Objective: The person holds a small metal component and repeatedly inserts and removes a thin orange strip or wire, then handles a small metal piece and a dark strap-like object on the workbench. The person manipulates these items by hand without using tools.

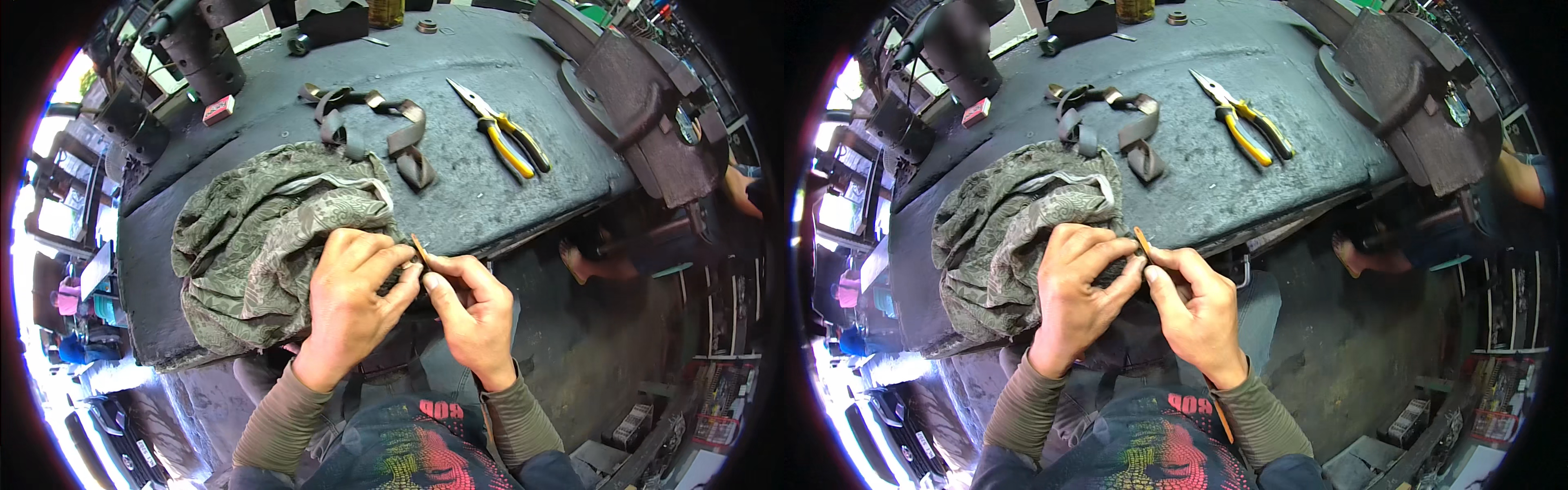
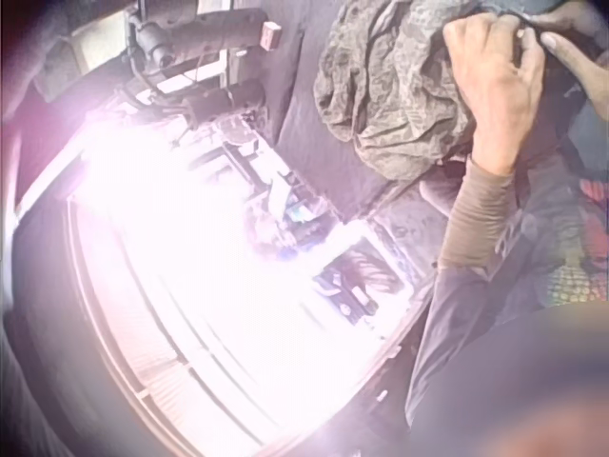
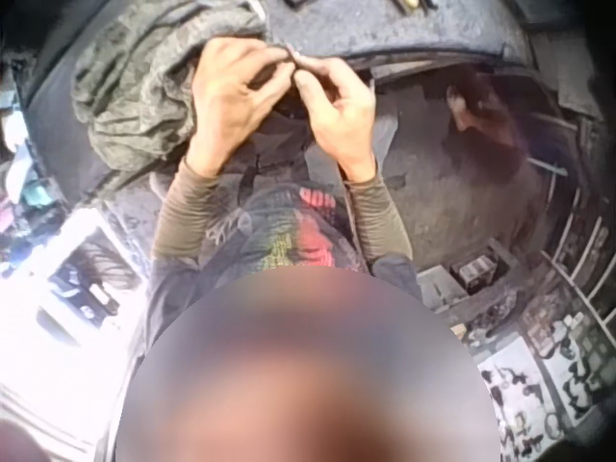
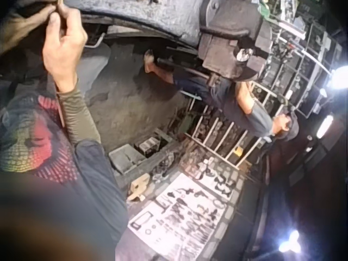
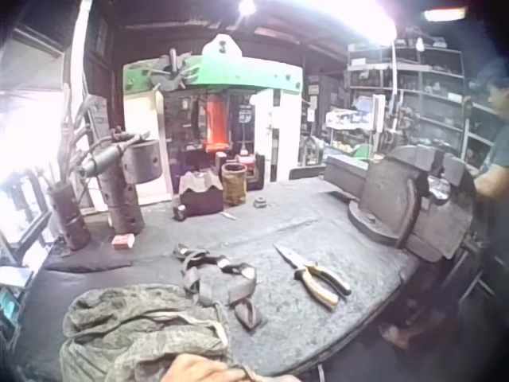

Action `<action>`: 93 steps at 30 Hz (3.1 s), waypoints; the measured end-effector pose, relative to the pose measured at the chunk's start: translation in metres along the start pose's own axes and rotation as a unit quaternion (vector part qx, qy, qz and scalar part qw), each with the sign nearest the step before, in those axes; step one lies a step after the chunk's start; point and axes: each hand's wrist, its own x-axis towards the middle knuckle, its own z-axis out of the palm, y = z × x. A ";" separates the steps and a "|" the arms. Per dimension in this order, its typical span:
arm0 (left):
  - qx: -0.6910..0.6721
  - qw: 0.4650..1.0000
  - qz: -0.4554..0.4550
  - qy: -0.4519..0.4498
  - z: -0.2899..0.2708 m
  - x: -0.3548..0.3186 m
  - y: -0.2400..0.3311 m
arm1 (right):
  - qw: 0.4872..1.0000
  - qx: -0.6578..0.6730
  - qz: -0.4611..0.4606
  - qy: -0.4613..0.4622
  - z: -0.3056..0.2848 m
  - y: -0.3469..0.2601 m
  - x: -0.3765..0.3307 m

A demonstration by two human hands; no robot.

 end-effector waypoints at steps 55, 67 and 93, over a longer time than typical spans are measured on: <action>-0.033 0.999 0.019 -0.016 0.011 -0.003 -0.010 | 0.994 -0.082 -0.048 0.058 -0.003 0.006 -0.002; -0.087 0.995 -0.029 0.030 0.009 -0.018 -0.017 | 0.996 -0.092 0.010 0.007 0.014 -0.006 -0.008; 0.034 0.999 0.009 0.035 -0.008 -0.012 0.001 | 0.996 0.064 -0.042 0.037 0.013 0.024 -0.019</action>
